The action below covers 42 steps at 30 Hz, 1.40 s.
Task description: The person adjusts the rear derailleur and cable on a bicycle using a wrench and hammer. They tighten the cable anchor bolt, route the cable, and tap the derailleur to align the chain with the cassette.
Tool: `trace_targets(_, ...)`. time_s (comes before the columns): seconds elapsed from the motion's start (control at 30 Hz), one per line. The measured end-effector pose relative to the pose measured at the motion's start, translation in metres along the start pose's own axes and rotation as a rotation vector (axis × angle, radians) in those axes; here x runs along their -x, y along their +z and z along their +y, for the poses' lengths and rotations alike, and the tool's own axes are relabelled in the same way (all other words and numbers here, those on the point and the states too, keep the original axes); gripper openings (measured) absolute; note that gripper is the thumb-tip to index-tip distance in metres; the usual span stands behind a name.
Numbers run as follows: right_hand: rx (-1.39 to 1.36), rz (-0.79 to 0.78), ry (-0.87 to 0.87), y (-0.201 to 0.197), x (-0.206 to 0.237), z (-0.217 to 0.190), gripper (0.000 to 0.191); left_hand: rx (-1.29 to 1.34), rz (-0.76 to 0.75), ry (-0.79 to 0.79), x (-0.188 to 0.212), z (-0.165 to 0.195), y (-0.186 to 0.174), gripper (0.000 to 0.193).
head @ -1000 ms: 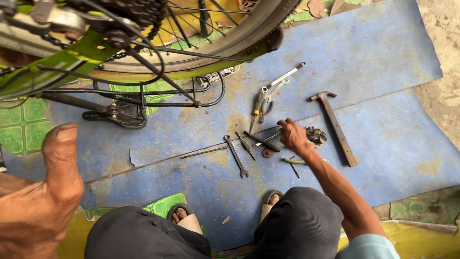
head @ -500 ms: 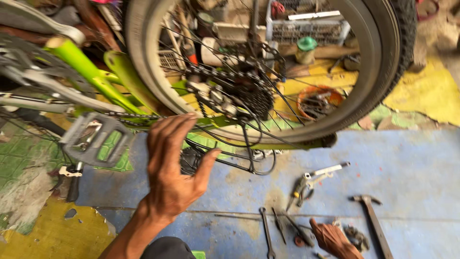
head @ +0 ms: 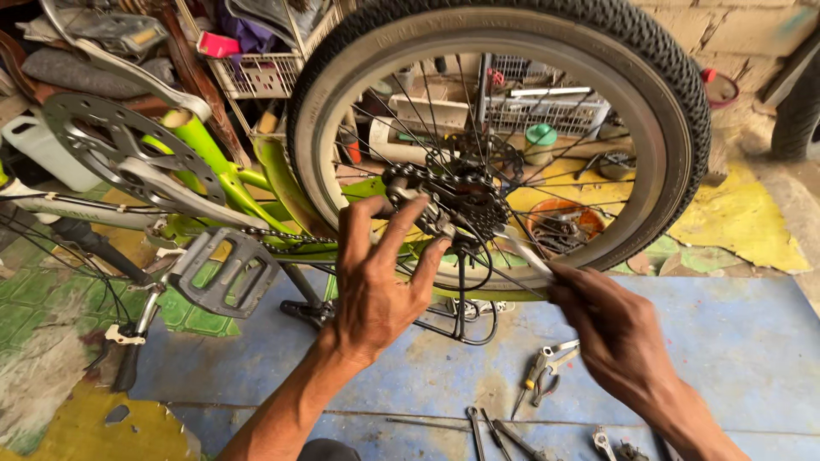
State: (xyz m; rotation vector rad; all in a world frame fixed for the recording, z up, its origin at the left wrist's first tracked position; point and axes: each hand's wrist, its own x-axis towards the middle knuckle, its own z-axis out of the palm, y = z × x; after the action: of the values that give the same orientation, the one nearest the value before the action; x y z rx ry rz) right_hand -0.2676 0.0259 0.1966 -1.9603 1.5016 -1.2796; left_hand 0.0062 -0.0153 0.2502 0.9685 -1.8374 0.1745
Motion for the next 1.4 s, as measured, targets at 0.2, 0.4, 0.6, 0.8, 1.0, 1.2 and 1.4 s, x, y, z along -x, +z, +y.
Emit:
trace_targets(0.2,0.189,0.148,-0.288,0.024,-0.041,-0.064,0.023,0.004,0.013,-0.055,-0.011,0.000,0.006,0.042)
trace_targets(0.4,0.205,0.165,-0.248,0.028,-0.039,-0.073,0.025,0.067,0.068,-0.026,-0.012,-0.002,0.015,0.038)
trace_targets(0.6,0.189,0.108,-0.262,0.020,-0.032,-0.071,0.028,0.158,0.059,-0.028,-0.009,-0.003,0.019,0.040)
trace_targets(0.8,-0.135,0.001,-0.053,0.010,-0.040,-0.046,0.018,0.163,0.045,-0.003,-0.010,-0.004,0.020,0.041)
trace_targets(1.0,-0.947,0.025,0.224,-0.006,-0.040,-0.037,0.019,0.152,0.060,0.003,-0.009,-0.003,0.024,0.043)
trace_targets(1.2,-0.944,0.054,0.215,-0.002,-0.049,-0.044,0.013,0.128,0.042,0.024,-0.008,-0.005,0.025,0.042)
trace_targets(1.4,-0.862,0.080,0.269,-0.007,-0.052,-0.063,0.015,0.124,0.046,0.017,-0.009,-0.004,0.023,0.044)
